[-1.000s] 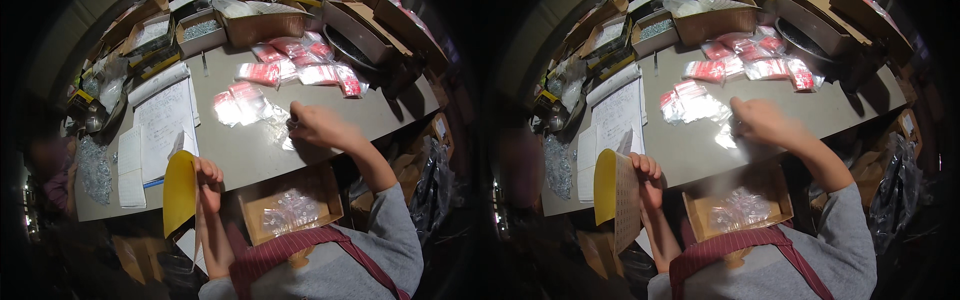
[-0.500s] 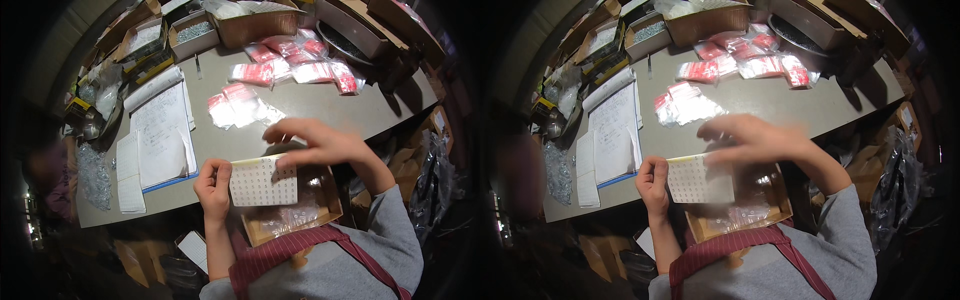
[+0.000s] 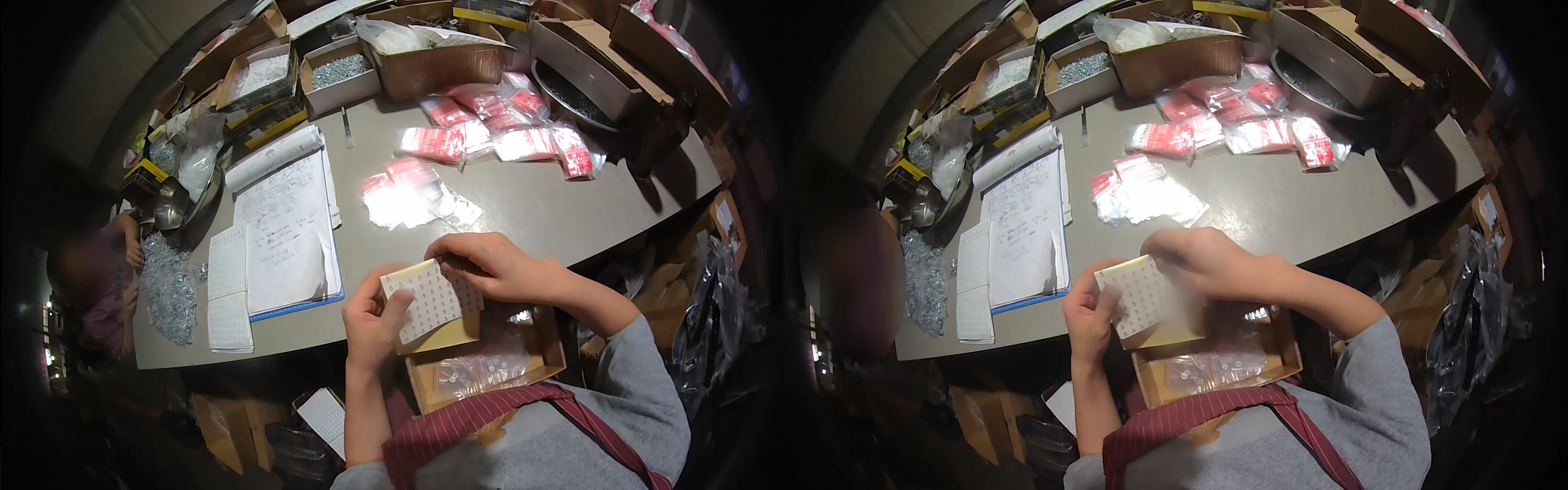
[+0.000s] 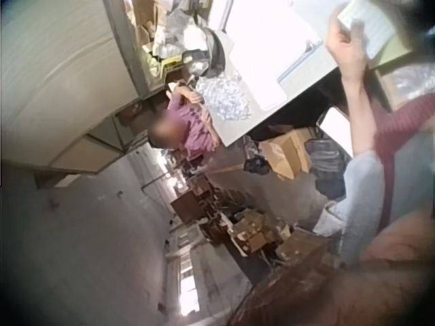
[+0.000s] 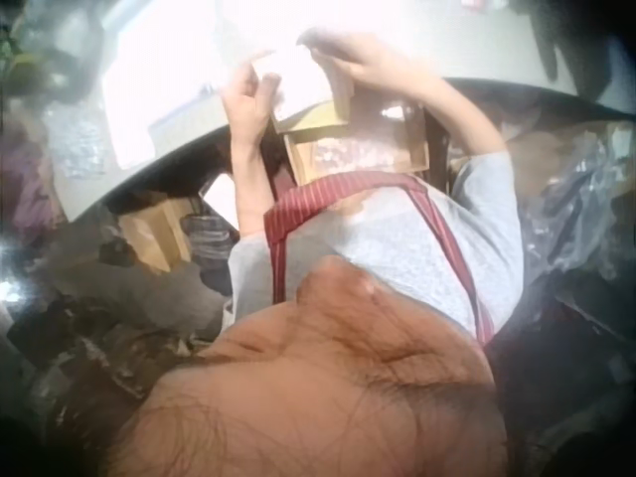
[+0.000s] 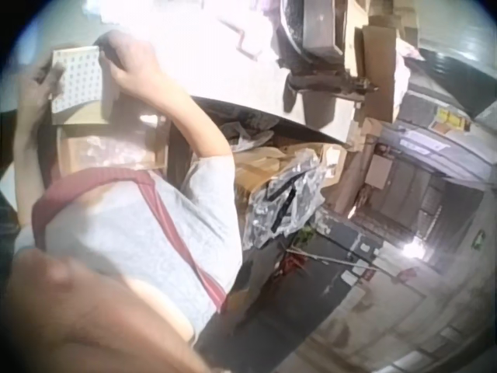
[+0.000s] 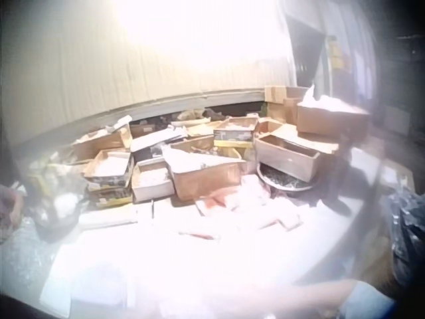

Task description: The person repeatedly peels small round labels from a sheet and applies them to small transparent plastic pouches on a cluttered work table. The person handles the label sheet and pouches by hand, placing each labeled pouch back on the table.

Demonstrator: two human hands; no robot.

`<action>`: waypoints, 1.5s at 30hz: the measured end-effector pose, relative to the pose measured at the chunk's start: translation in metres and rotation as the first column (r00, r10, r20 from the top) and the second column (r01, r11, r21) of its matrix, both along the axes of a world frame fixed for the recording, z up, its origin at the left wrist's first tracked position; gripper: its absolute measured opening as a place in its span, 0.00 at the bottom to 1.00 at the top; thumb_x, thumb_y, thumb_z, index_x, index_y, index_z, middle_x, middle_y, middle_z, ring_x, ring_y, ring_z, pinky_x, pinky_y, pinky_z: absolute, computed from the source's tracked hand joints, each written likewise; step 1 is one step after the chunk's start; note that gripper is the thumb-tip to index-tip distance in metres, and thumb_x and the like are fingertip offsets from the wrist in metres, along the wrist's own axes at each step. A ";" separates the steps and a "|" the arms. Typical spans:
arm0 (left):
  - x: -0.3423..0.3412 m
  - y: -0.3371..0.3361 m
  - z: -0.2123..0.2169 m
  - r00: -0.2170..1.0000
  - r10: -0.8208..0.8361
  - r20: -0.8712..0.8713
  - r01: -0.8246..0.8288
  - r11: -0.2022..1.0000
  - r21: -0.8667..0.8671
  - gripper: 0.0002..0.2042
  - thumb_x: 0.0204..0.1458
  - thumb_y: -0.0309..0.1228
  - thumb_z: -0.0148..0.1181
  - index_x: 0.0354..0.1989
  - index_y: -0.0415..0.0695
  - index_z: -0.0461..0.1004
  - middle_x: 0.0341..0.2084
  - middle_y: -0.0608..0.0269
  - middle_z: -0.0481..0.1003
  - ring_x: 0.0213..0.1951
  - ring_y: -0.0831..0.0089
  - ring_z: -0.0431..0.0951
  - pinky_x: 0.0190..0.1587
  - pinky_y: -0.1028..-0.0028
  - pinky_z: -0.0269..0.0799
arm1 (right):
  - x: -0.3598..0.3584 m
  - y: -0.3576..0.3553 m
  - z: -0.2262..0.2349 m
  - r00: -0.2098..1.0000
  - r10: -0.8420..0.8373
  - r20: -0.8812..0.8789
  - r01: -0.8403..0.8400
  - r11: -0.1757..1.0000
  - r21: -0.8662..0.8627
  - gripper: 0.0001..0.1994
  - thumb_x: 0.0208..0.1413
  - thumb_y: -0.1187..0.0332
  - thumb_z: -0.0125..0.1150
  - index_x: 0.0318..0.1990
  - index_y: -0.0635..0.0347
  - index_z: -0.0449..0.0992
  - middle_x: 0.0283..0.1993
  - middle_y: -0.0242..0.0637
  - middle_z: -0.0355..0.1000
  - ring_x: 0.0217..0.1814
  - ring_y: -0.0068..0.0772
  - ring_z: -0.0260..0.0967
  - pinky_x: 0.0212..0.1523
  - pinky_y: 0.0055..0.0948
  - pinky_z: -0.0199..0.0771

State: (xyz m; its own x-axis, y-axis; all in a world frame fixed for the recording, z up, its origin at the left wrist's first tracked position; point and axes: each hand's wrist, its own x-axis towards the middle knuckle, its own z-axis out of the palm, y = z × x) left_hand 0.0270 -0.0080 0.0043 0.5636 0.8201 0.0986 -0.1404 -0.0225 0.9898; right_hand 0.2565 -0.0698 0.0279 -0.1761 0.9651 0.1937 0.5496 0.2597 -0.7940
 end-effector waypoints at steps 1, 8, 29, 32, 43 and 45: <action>0.005 -0.002 -0.003 0.997 0.072 -0.013 -0.071 0.996 0.046 0.11 0.63 0.29 0.61 0.48 0.34 0.78 0.31 0.68 0.80 0.30 0.86 0.75 0.33 0.83 0.72 | -0.001 0.000 -0.002 1.000 -0.007 0.029 0.005 0.998 0.056 0.11 0.63 0.72 0.59 0.51 0.66 0.73 0.43 0.48 0.75 0.46 0.46 0.75 0.48 0.38 0.75; 0.008 -0.004 -0.008 0.969 0.215 -0.121 -0.204 0.974 0.102 0.09 0.62 0.29 0.61 0.41 0.34 0.80 0.24 0.70 0.78 0.27 0.88 0.71 0.29 0.82 0.67 | -0.009 0.003 0.001 0.933 -0.125 0.337 -0.025 0.913 0.408 0.18 0.46 0.78 0.65 0.47 0.65 0.74 0.44 0.43 0.72 0.46 0.47 0.71 0.47 0.39 0.75; 0.010 -0.004 0.003 0.904 0.286 -0.319 -0.215 0.947 0.238 0.11 0.61 0.33 0.61 0.40 0.36 0.80 0.25 0.61 0.81 0.28 0.82 0.76 0.32 0.76 0.72 | 0.086 0.084 0.004 0.991 -0.131 -0.039 0.127 0.987 -0.099 0.07 0.58 0.71 0.62 0.39 0.64 0.74 0.32 0.28 0.71 0.36 0.17 0.65 0.39 0.24 0.69; 0.012 -0.004 0.004 0.912 0.296 -0.285 -0.226 0.941 0.254 0.11 0.61 0.33 0.62 0.40 0.36 0.80 0.25 0.60 0.81 0.28 0.81 0.76 0.33 0.75 0.72 | 0.086 0.099 -0.010 0.998 -0.021 -0.052 0.018 0.999 -0.051 0.11 0.55 0.66 0.62 0.42 0.63 0.77 0.32 0.39 0.75 0.36 0.30 0.73 0.39 0.33 0.74; 0.011 -0.002 -0.002 0.915 0.325 -0.239 -0.258 0.927 0.271 0.11 0.61 0.34 0.62 0.40 0.37 0.80 0.22 0.61 0.79 0.23 0.81 0.73 0.28 0.75 0.69 | 0.059 0.103 -0.016 0.846 -0.155 0.510 -0.106 0.889 0.446 0.10 0.52 0.75 0.62 0.40 0.62 0.68 0.37 0.47 0.73 0.44 0.53 0.72 0.43 0.46 0.73; 0.011 -0.003 -0.002 0.911 0.336 -0.238 -0.267 0.922 0.279 0.11 0.61 0.34 0.62 0.40 0.37 0.80 0.21 0.63 0.78 0.22 0.82 0.71 0.27 0.76 0.67 | 0.064 0.097 -0.012 0.849 -0.221 0.480 0.060 0.943 0.328 0.11 0.53 0.74 0.63 0.41 0.63 0.69 0.37 0.49 0.74 0.44 0.54 0.72 0.43 0.47 0.73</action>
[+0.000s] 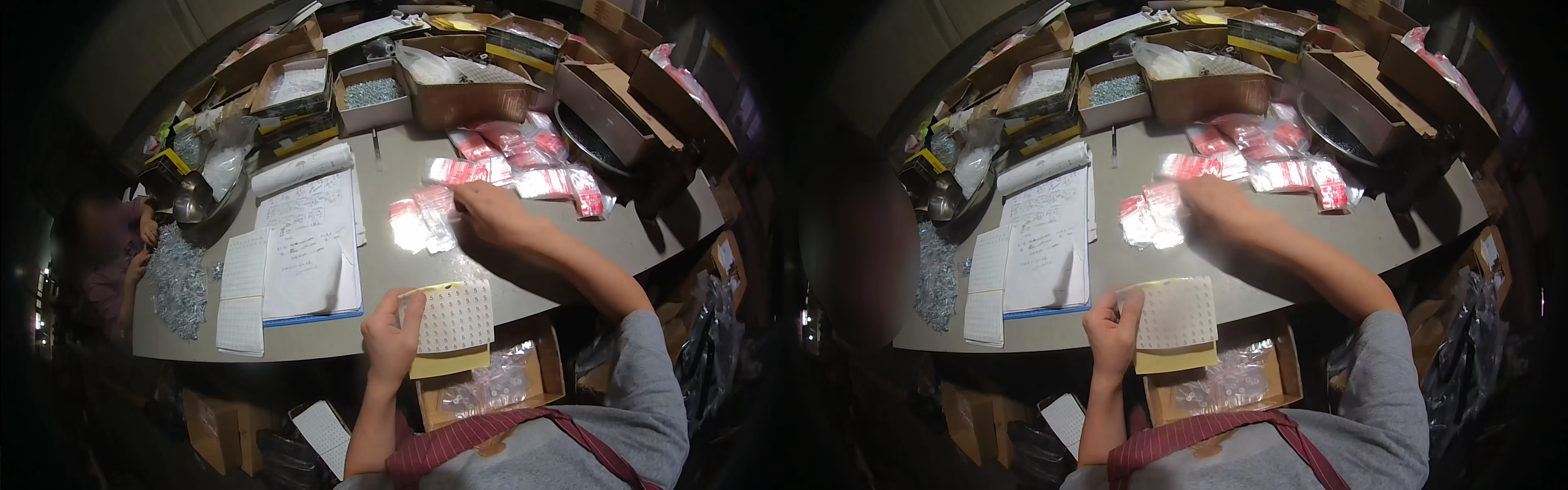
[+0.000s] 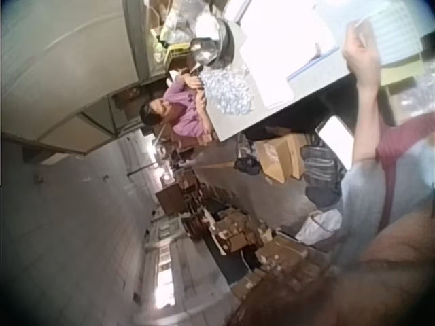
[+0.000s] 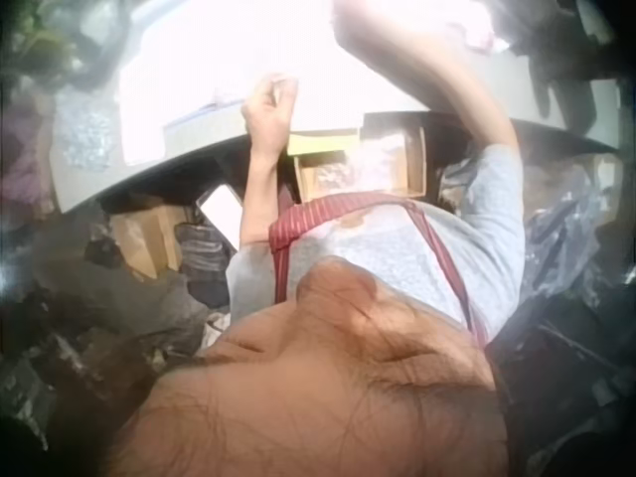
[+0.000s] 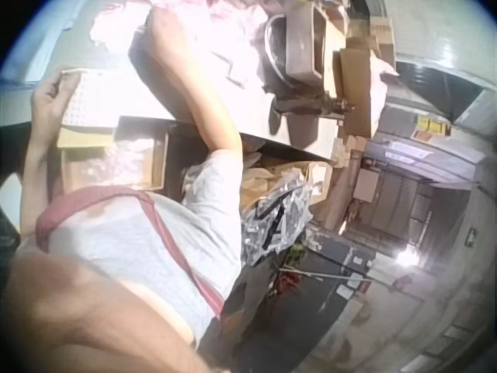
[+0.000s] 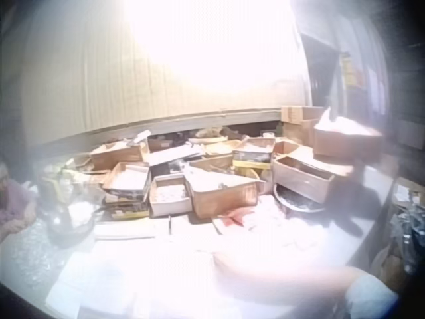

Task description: The person repeatedly peels small round labels from a sheet and applies them to small transparent plastic pouches on a cluttered work table. The person handles the label sheet and pouches by hand, placing each labeled pouch back on the table.

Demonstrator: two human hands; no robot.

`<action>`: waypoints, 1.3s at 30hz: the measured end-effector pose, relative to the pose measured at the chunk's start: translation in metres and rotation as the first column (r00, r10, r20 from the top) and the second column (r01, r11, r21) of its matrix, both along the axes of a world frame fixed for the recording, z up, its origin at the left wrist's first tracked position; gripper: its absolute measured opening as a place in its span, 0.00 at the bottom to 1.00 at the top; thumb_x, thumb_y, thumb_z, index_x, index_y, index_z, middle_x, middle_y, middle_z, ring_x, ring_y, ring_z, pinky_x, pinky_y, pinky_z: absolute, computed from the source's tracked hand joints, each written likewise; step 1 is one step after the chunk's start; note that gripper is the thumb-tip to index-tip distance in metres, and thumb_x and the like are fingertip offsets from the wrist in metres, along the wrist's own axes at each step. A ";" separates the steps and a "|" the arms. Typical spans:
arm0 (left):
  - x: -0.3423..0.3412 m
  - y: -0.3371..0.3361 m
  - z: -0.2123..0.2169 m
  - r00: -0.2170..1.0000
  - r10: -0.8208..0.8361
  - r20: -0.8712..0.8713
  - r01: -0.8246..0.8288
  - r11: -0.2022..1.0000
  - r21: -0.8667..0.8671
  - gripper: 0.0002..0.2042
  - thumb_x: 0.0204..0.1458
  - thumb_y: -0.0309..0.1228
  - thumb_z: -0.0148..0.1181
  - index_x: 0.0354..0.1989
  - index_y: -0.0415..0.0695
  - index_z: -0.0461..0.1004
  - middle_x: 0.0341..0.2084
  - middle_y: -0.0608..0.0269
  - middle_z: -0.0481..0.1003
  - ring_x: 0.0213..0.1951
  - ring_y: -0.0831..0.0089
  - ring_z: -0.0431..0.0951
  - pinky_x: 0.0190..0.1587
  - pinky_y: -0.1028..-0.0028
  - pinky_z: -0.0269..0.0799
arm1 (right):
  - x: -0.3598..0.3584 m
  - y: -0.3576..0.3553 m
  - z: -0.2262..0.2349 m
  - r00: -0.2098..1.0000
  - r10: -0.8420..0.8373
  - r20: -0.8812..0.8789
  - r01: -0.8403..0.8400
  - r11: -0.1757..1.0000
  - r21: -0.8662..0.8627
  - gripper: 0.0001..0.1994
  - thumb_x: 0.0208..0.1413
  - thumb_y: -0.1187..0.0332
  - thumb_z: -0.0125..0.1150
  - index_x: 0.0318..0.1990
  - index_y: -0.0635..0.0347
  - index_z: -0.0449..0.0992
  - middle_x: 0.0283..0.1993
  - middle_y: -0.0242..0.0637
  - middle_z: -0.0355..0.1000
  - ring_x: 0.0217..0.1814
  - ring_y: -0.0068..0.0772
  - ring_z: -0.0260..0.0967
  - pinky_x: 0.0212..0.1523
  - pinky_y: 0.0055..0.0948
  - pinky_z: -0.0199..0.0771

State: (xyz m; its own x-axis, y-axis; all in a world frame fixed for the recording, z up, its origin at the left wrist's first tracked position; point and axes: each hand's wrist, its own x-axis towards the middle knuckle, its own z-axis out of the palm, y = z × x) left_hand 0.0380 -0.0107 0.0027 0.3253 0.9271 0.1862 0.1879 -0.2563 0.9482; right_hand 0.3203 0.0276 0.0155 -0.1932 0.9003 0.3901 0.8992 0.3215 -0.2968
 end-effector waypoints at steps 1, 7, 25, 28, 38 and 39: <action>0.000 0.000 0.000 1.000 0.004 0.005 -0.004 1.000 0.004 0.11 0.61 0.34 0.62 0.40 0.37 0.80 0.20 0.64 0.77 0.21 0.83 0.70 0.26 0.76 0.66 | 0.005 -0.003 0.001 0.996 -0.078 -0.031 0.076 0.995 -0.064 0.11 0.54 0.73 0.63 0.42 0.63 0.69 0.38 0.50 0.74 0.44 0.55 0.72 0.43 0.47 0.72; -0.001 -0.001 -0.010 0.989 0.006 0.148 -0.006 1.000 0.006 0.08 0.60 0.30 0.62 0.38 0.36 0.79 0.20 0.72 0.74 0.21 0.89 0.63 0.23 0.81 0.57 | 0.045 -0.049 0.017 0.968 -0.252 0.013 0.236 0.886 -0.398 0.36 0.43 0.42 0.77 0.43 0.67 0.70 0.40 0.52 0.73 0.44 0.52 0.72 0.45 0.43 0.72; -0.009 -0.006 -0.012 0.953 -0.089 0.291 0.121 0.988 -0.091 0.07 0.60 0.27 0.62 0.39 0.33 0.77 0.24 0.72 0.74 0.25 0.89 0.66 0.26 0.85 0.59 | -0.023 -0.189 0.044 0.994 0.103 0.048 -0.089 0.969 -0.231 0.22 0.59 0.50 0.64 0.49 0.59 0.79 0.54 0.48 0.68 0.60 0.51 0.64 0.59 0.46 0.65; -0.012 -0.006 -0.009 0.957 -0.127 0.262 0.162 0.980 -0.114 0.07 0.60 0.25 0.62 0.39 0.33 0.78 0.25 0.70 0.76 0.27 0.88 0.69 0.28 0.84 0.63 | -0.013 -0.182 0.051 0.949 0.144 -0.280 -0.244 0.898 -0.367 0.14 0.62 0.56 0.63 0.39 0.59 0.81 0.48 0.43 0.72 0.55 0.45 0.69 0.59 0.42 0.65; -0.008 -0.009 -0.006 0.959 -0.176 0.221 0.205 0.972 -0.112 0.06 0.58 0.24 0.63 0.39 0.33 0.80 0.29 0.65 0.81 0.32 0.83 0.76 0.36 0.80 0.72 | -0.062 -0.119 0.018 0.952 0.177 -0.250 -0.182 0.983 0.002 0.19 0.39 0.74 0.63 0.44 0.58 0.72 0.44 0.42 0.70 0.52 0.51 0.67 0.57 0.45 0.66; -0.008 -0.009 -0.006 0.962 -0.176 0.207 0.201 0.974 -0.104 0.06 0.58 0.24 0.63 0.38 0.33 0.80 0.29 0.65 0.81 0.32 0.83 0.76 0.36 0.79 0.73 | -0.065 -0.115 0.013 0.959 0.188 -0.211 -0.184 0.982 0.037 0.19 0.38 0.74 0.63 0.43 0.59 0.72 0.44 0.42 0.69 0.51 0.51 0.67 0.57 0.45 0.67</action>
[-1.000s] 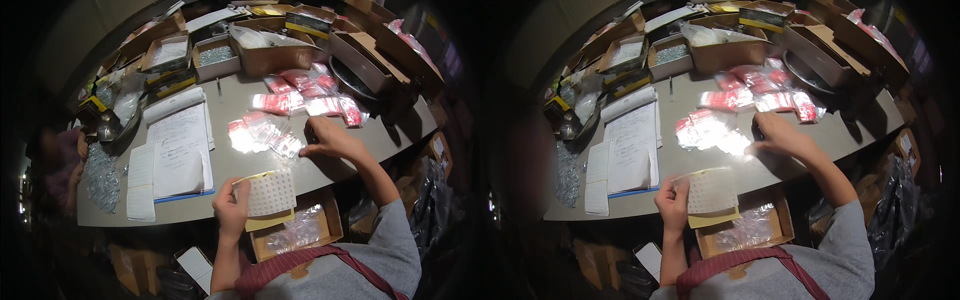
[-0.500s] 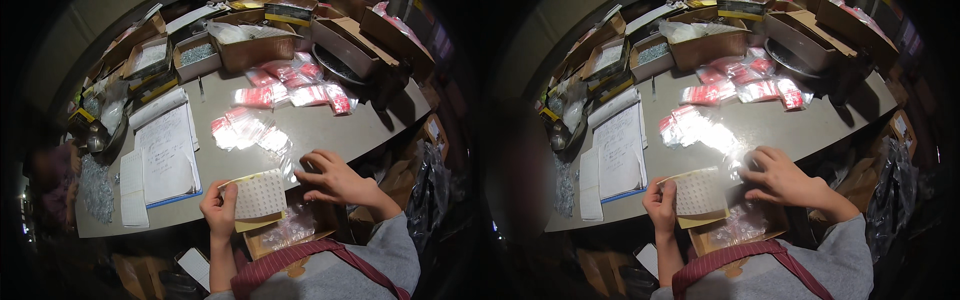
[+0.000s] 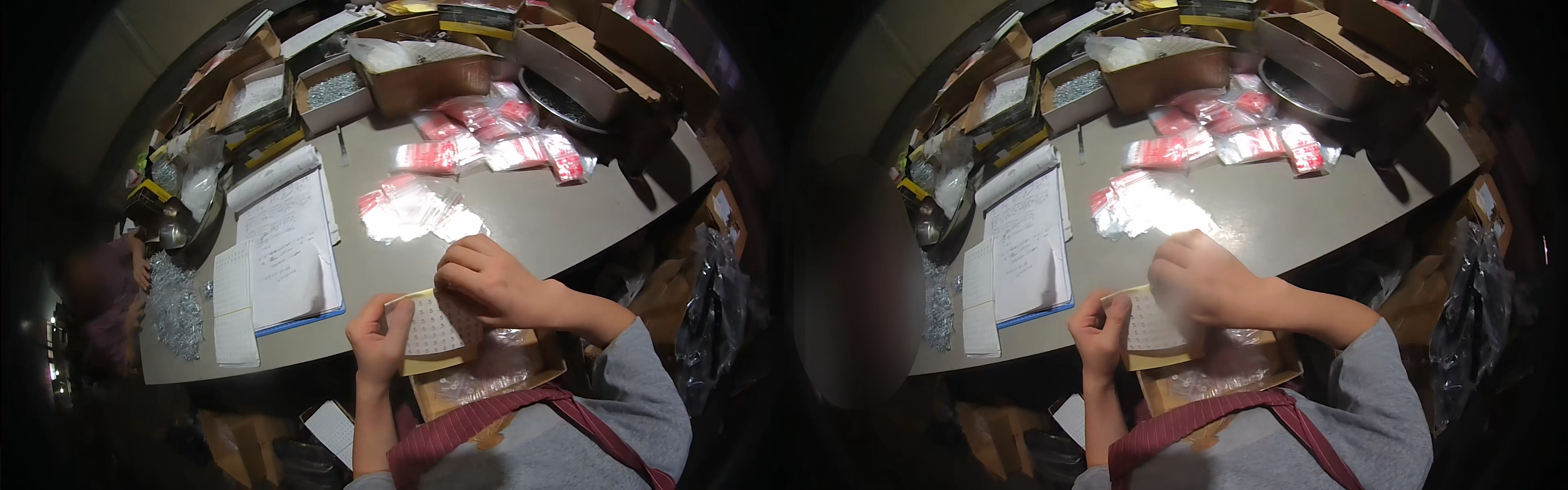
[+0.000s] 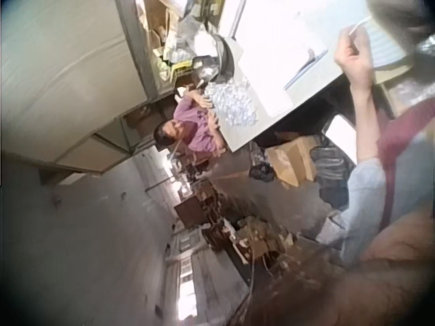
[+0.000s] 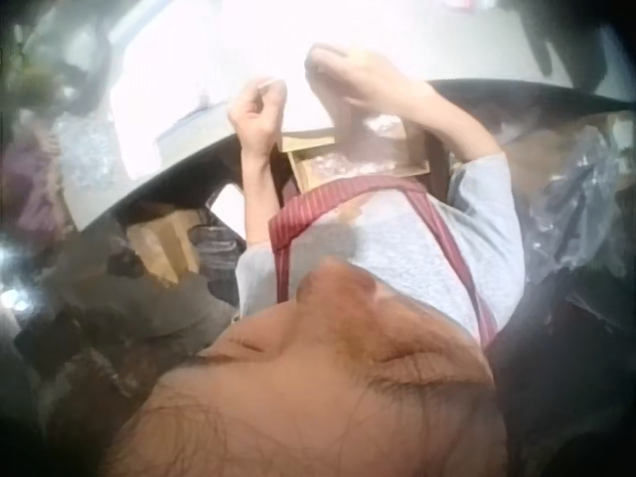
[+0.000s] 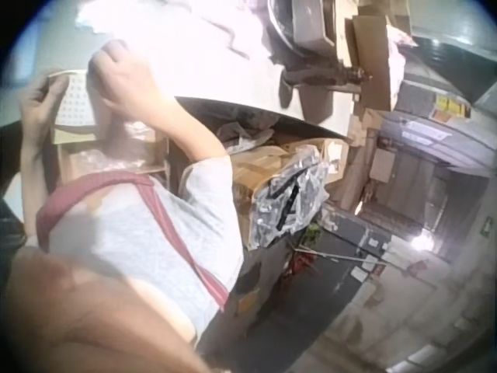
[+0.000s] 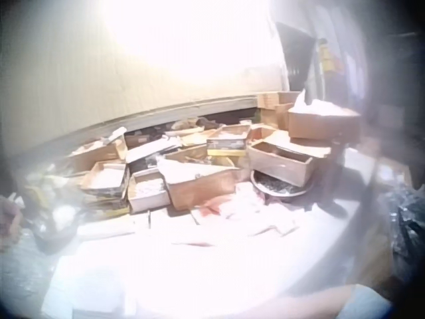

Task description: The person repeatedly peels small round labels from a sheet and applies them to small transparent plastic pouches on a cluttered work table. The person handles the label sheet and pouches by hand, placing each labeled pouch back on the table.

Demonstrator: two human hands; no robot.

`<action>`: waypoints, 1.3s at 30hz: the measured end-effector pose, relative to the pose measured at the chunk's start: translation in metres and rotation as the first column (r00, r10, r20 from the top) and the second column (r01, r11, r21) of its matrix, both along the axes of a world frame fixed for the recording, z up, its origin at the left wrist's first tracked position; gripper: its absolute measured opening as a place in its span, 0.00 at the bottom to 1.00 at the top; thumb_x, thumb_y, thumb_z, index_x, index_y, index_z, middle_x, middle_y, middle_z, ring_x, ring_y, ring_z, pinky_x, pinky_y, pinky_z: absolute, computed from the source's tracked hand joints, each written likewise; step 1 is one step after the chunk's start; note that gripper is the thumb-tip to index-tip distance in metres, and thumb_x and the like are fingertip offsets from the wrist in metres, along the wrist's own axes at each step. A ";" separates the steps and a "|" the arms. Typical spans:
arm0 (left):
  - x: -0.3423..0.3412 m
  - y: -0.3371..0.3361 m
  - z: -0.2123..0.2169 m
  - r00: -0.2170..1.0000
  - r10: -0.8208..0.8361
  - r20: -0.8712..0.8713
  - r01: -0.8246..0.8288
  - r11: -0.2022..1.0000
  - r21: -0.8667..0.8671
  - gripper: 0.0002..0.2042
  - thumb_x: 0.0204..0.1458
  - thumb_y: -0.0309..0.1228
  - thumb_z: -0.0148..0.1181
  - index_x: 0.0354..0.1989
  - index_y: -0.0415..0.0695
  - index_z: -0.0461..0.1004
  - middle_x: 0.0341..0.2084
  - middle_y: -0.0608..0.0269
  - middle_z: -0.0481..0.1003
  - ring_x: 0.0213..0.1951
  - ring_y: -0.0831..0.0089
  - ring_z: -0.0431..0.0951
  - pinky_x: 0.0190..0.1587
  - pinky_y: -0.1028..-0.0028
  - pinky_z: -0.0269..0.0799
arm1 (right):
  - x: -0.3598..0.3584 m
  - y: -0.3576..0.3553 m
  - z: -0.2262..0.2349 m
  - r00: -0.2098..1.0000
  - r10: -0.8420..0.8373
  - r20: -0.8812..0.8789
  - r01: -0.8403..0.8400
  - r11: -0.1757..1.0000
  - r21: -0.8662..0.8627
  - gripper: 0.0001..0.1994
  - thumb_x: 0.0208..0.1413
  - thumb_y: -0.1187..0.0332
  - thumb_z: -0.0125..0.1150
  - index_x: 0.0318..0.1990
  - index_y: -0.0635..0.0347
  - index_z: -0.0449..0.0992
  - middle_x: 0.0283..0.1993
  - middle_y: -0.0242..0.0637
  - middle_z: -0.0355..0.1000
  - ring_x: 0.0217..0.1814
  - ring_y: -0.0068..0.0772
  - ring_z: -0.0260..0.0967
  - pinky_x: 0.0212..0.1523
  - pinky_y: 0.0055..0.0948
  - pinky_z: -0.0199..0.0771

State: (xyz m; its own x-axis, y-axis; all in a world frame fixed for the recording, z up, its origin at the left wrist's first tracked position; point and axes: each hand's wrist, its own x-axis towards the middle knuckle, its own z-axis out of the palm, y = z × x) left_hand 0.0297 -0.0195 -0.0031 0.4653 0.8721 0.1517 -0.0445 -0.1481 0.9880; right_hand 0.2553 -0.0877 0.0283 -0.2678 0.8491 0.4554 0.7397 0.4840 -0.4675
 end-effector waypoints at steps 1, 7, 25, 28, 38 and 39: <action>0.000 0.001 0.001 1.000 0.000 -0.012 0.000 1.000 0.011 0.06 0.58 0.25 0.64 0.38 0.33 0.80 0.29 0.65 0.81 0.32 0.82 0.76 0.36 0.79 0.73 | -0.002 0.002 -0.003 0.999 -0.001 0.033 0.000 0.999 0.042 0.20 0.37 0.74 0.64 0.43 0.59 0.71 0.43 0.42 0.69 0.51 0.51 0.67 0.56 0.45 0.67; 0.003 0.001 0.001 0.989 0.063 -0.135 -0.053 0.996 0.074 0.07 0.57 0.26 0.64 0.37 0.34 0.80 0.25 0.63 0.81 0.30 0.82 0.77 0.35 0.77 0.74 | 0.016 0.002 0.009 0.998 0.041 0.052 -0.049 0.984 0.169 0.18 0.42 0.71 0.65 0.43 0.60 0.72 0.43 0.42 0.70 0.49 0.52 0.68 0.55 0.45 0.69; -0.002 0.001 0.003 0.990 0.020 -0.140 -0.005 0.994 0.110 0.07 0.60 0.26 0.62 0.38 0.33 0.78 0.28 0.66 0.79 0.30 0.84 0.73 0.34 0.82 0.68 | 0.081 0.001 0.024 0.963 -0.268 0.036 0.251 0.835 -0.490 0.13 0.57 0.64 0.59 0.43 0.65 0.75 0.33 0.47 0.76 0.34 0.45 0.74 0.38 0.38 0.72; 0.004 0.002 -0.002 0.998 0.053 -0.046 -0.047 0.991 0.128 0.07 0.57 0.26 0.64 0.37 0.34 0.79 0.24 0.67 0.79 0.25 0.87 0.69 0.27 0.82 0.63 | 0.086 0.009 0.012 0.937 -0.294 0.190 0.350 0.803 -0.482 0.15 0.57 0.62 0.62 0.42 0.66 0.76 0.35 0.49 0.77 0.37 0.49 0.75 0.40 0.41 0.73; 0.000 0.002 -0.004 1.000 0.030 0.007 -0.031 0.997 0.074 0.06 0.58 0.25 0.63 0.37 0.33 0.78 0.26 0.66 0.79 0.28 0.86 0.71 0.30 0.82 0.66 | 0.082 -0.005 0.035 0.926 0.016 0.377 0.242 0.741 -0.626 0.28 0.50 0.45 0.72 0.43 0.64 0.76 0.32 0.50 0.77 0.37 0.54 0.76 0.37 0.45 0.74; -0.001 0.002 -0.005 0.999 0.034 -0.008 -0.033 0.996 0.085 0.06 0.58 0.25 0.63 0.37 0.33 0.78 0.26 0.66 0.79 0.28 0.86 0.71 0.30 0.82 0.66 | 0.073 -0.005 0.042 0.960 -0.025 0.278 0.201 0.753 -0.627 0.25 0.53 0.48 0.70 0.43 0.63 0.77 0.33 0.49 0.77 0.38 0.53 0.76 0.38 0.44 0.74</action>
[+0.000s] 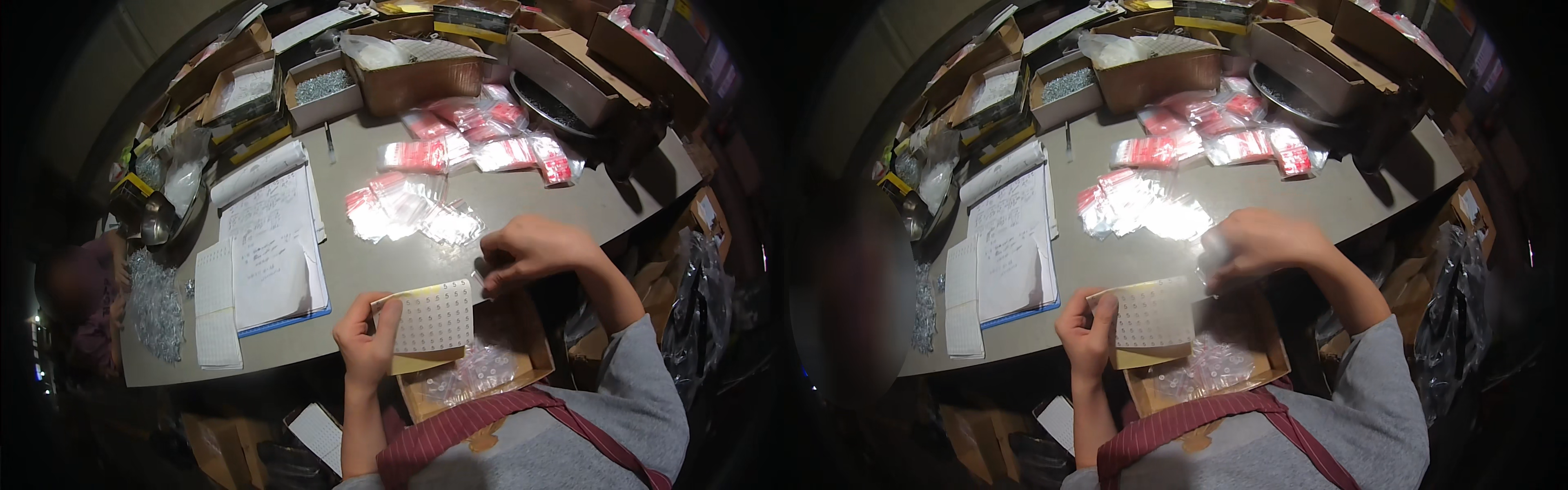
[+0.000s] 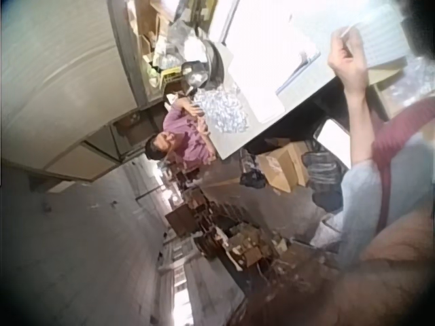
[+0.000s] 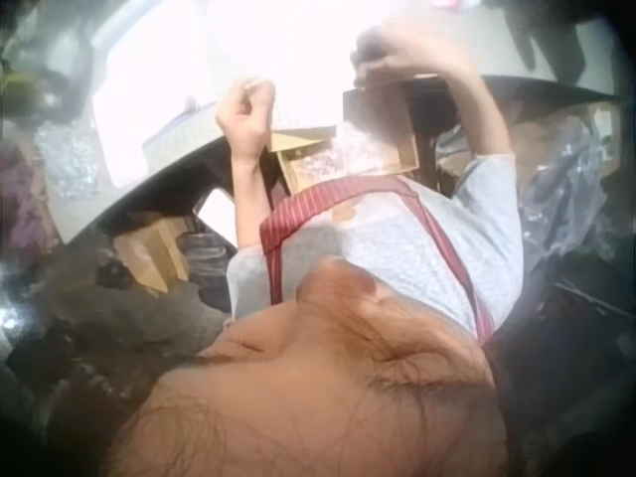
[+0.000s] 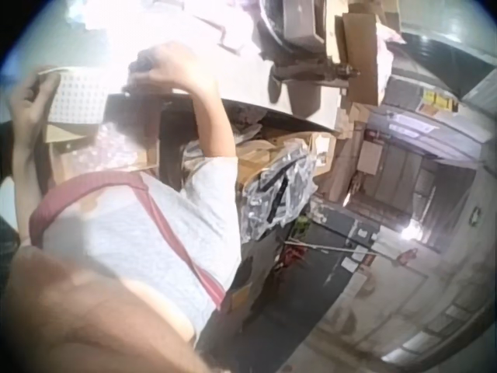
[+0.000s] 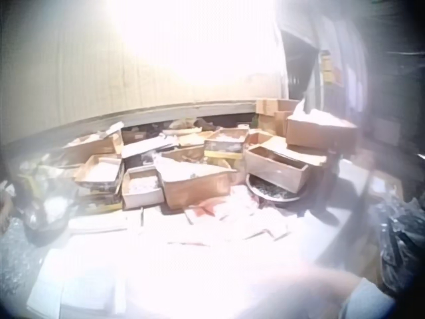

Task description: The person repeatedly peels small round labels from a sheet and applies them to small transparent plastic pouches on a cluttered work table. The person handles the label sheet and pouches by hand, placing each labeled pouch back on the table.

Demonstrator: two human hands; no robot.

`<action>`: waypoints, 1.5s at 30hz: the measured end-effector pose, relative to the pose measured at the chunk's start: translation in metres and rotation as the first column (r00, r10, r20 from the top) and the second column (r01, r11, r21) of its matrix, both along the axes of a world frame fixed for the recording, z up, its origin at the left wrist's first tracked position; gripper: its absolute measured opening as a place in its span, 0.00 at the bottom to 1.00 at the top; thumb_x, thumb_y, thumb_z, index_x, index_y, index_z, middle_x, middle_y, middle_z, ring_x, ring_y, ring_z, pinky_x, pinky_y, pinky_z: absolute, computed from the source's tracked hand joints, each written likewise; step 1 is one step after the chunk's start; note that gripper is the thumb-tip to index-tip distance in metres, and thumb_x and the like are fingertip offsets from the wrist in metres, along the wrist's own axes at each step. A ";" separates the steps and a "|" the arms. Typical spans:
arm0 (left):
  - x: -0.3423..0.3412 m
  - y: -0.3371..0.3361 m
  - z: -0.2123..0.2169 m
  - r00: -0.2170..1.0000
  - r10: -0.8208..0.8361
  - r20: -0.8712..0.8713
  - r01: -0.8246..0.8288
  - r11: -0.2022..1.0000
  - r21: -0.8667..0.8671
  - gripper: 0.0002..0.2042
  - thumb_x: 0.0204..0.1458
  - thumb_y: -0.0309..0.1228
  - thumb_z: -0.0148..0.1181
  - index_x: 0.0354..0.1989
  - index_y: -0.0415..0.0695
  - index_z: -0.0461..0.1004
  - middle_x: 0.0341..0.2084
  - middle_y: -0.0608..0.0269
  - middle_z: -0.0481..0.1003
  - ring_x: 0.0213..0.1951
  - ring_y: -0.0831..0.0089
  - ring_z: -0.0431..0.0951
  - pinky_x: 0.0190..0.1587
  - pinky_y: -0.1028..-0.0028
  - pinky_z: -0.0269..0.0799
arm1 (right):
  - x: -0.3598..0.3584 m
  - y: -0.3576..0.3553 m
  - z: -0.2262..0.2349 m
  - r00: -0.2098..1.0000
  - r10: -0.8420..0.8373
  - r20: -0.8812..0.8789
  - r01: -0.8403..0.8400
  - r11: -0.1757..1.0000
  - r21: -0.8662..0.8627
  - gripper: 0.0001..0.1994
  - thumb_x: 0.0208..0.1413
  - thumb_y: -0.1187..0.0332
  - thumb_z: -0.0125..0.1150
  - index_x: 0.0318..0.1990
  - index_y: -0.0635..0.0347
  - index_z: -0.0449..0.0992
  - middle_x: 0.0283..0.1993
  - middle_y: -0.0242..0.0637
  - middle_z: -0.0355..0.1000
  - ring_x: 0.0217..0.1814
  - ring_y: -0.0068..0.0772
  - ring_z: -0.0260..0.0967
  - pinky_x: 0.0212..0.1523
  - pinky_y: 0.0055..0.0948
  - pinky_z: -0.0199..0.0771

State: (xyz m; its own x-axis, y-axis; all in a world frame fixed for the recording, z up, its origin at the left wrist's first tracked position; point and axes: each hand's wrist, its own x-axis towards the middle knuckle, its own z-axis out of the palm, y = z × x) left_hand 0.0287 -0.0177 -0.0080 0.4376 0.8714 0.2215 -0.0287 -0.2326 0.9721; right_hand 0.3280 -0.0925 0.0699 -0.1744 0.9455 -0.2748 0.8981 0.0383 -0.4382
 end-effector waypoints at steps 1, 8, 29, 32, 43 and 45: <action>-0.001 -0.001 -0.001 1.000 0.004 -0.015 -0.004 1.000 0.009 0.06 0.58 0.25 0.63 0.37 0.33 0.78 0.26 0.66 0.79 0.28 0.86 0.72 0.30 0.82 0.66 | -0.010 0.002 0.007 0.994 -0.031 -0.105 0.034 0.999 0.027 0.22 0.56 0.50 0.68 0.43 0.62 0.77 0.34 0.48 0.76 0.39 0.51 0.76 0.39 0.43 0.74; 0.003 -0.001 0.006 0.999 0.007 -0.040 -0.006 1.000 0.017 0.06 0.58 0.25 0.63 0.37 0.33 0.78 0.26 0.64 0.81 0.30 0.83 0.75 0.33 0.80 0.71 | -0.041 0.000 -0.039 0.949 0.191 -0.252 -0.091 0.928 0.362 0.30 0.41 0.72 0.68 0.56 0.61 0.68 0.53 0.49 0.69 0.59 0.58 0.67 0.57 0.48 0.71; 0.008 0.000 0.003 0.980 0.138 -0.142 -0.129 0.989 0.076 0.07 0.59 0.27 0.63 0.37 0.34 0.79 0.23 0.62 0.80 0.25 0.83 0.72 0.28 0.78 0.68 | 0.013 0.056 -0.024 0.964 -0.131 -0.232 0.187 0.953 0.239 0.11 0.56 0.67 0.63 0.40 0.66 0.76 0.34 0.45 0.74 0.36 0.41 0.74 0.41 0.37 0.73; 0.010 0.001 0.006 0.982 0.126 -0.140 -0.114 0.989 0.093 0.07 0.59 0.27 0.63 0.37 0.34 0.79 0.22 0.64 0.79 0.24 0.84 0.69 0.27 0.79 0.65 | 0.029 0.065 -0.029 0.987 -0.077 -0.139 0.100 0.981 0.164 0.13 0.56 0.65 0.64 0.40 0.67 0.76 0.35 0.49 0.75 0.37 0.45 0.74 0.41 0.39 0.73; 0.005 -0.001 -0.001 0.989 0.144 -0.023 -0.143 0.988 0.054 0.05 0.58 0.25 0.63 0.36 0.34 0.78 0.23 0.68 0.77 0.25 0.87 0.69 0.27 0.82 0.63 | 0.000 0.016 0.003 0.993 0.006 0.117 0.010 0.991 -0.134 0.29 0.48 0.45 0.74 0.46 0.61 0.76 0.40 0.50 0.79 0.44 0.56 0.77 0.42 0.46 0.73; 0.005 -0.001 0.001 0.993 0.120 -0.021 -0.120 0.993 0.020 0.05 0.58 0.24 0.63 0.36 0.33 0.78 0.23 0.68 0.77 0.26 0.86 0.70 0.28 0.82 0.65 | 0.003 0.015 -0.002 0.993 0.053 -0.104 -0.055 0.998 -0.014 0.22 0.54 0.52 0.71 0.43 0.61 0.76 0.35 0.44 0.77 0.37 0.45 0.76 0.39 0.39 0.73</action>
State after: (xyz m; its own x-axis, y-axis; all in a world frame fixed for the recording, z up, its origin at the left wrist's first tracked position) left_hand 0.0340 -0.0187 -0.0069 0.3355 0.9136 0.2298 0.0224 -0.2516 0.9676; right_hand 0.3312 -0.0779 0.0676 -0.2534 0.9294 -0.2684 0.8446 0.0773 -0.5298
